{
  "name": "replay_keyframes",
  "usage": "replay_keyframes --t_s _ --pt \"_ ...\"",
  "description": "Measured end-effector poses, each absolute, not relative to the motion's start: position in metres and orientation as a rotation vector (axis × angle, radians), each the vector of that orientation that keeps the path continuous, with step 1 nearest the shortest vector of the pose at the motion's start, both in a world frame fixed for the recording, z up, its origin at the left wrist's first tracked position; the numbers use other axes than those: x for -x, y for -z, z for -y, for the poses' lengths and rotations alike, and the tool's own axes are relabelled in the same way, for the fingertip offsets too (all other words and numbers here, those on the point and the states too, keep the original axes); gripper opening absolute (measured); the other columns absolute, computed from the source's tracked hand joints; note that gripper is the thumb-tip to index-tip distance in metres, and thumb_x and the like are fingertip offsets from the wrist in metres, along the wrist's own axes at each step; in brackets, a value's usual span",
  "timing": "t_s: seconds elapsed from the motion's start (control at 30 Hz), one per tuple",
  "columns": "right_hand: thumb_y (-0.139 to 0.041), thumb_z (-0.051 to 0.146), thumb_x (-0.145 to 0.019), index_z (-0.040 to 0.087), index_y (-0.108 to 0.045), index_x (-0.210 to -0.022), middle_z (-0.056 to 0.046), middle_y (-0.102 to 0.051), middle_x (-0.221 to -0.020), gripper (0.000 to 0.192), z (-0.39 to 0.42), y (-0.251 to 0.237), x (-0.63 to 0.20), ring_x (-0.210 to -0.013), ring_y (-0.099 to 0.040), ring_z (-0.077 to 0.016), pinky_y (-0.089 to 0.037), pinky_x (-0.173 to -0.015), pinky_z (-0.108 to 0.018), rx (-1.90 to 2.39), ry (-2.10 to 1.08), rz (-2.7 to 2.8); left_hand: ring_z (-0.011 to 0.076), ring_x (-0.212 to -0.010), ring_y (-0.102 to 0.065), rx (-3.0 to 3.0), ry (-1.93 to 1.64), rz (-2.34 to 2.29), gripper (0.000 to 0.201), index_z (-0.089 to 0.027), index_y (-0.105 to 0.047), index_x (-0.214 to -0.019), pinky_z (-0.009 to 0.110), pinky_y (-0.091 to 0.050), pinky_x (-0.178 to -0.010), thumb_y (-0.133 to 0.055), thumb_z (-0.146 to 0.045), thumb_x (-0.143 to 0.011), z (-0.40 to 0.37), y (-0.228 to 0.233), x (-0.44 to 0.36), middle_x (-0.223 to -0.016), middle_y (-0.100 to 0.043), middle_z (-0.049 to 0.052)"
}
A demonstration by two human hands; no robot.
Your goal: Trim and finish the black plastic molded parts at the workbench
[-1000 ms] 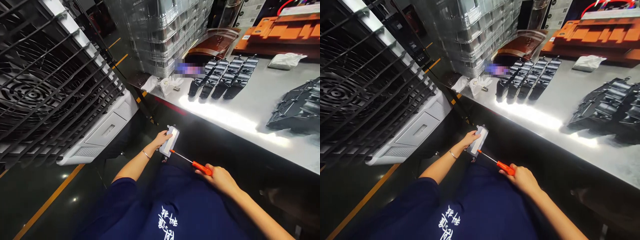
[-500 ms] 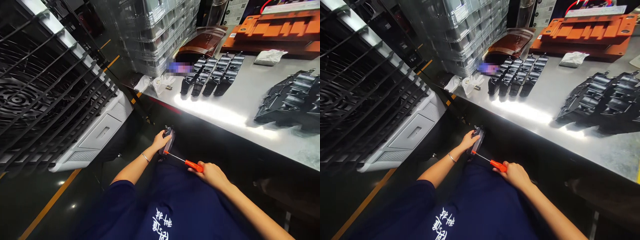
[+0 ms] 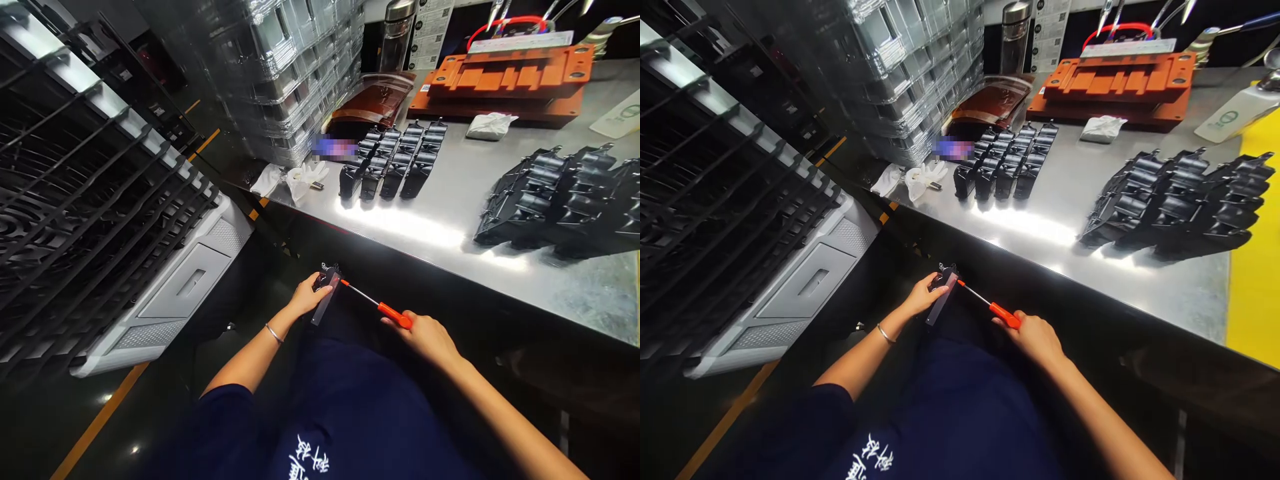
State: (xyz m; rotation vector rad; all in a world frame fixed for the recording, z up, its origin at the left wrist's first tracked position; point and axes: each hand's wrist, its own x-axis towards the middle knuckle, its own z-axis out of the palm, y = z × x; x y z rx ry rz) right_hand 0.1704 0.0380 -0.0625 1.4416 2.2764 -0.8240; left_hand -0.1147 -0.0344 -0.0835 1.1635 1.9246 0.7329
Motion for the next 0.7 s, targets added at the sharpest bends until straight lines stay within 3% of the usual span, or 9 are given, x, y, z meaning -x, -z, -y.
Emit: replay_keyframes --t_s 0.23,0.37,0.47,0.57,0.7 --pt "-0.033 0.070 -0.087 0.022 -0.060 -0.084 -0.008 -0.068 -0.072 0.056 -0.038 0.062 -0.170 -0.074 -0.067 -0.0265 -0.038 -0.057 -0.028 -1.446 0.892 -2.263 0.0232 -0.095 -0.064 -1.209 -0.667 -1.925 0.046 -0.020 -0.060 -0.119 0.034 -0.047 -0.089 -0.064 -0.042 -0.079 0.036 0.081 0.112 -0.104 -0.069 0.006" --pt "-0.035 0.070 -0.087 0.021 -0.062 -0.085 -0.008 -0.068 -0.073 0.055 -0.035 0.062 -0.174 -0.073 -0.067 -0.0256 -0.037 -0.057 -0.028 -1.445 0.926 -2.259 0.0228 -0.099 -0.063 -0.921 -0.878 -1.832 0.045 -0.019 -0.064 -0.111 0.032 -0.047 -0.092 -0.075 -0.033 -0.069 0.036 0.086 0.118 -0.105 -0.070 0.006" --pt "-0.043 0.068 -0.085 0.021 -0.062 -0.077 -0.007 -0.067 -0.069 0.051 -0.028 0.062 -0.183 -0.068 -0.065 -0.0232 -0.034 -0.056 -0.027 -1.297 1.056 -2.305 0.0199 -0.080 -0.066 -0.348 -0.988 -1.724 0.038 -0.015 -0.066 -0.099 0.030 -0.052 -0.079 -0.079 -0.030 -0.066 0.036 0.088 0.128 -0.087 -0.072 0.006" --pt "-0.053 0.067 -0.079 0.021 -0.062 -0.069 -0.006 -0.065 -0.066 0.048 -0.024 0.059 -0.193 -0.064 -0.063 -0.0216 -0.031 -0.053 -0.026 -1.094 1.174 -2.372 0.0186 -0.061 -0.064 -0.143 -0.915 -1.674 0.031 -0.012 -0.065 -0.082 0.031 -0.054 -0.064 -0.074 -0.039 -0.071 0.041 0.092 0.136 -0.066 -0.067 0.006" --pt "-0.053 0.063 -0.081 0.021 -0.060 -0.067 -0.005 -0.065 -0.065 0.045 -0.028 0.061 -0.211 -0.063 -0.063 -0.0213 -0.029 -0.053 -0.027 -1.239 1.173 -2.352 0.0151 -0.056 -0.061 -0.247 -0.738 -1.680 0.037 -0.012 -0.066 -0.084 0.026 -0.050 -0.058 -0.081 -0.039 -0.063 0.050 0.086 0.142 -0.065 -0.067 0.003"
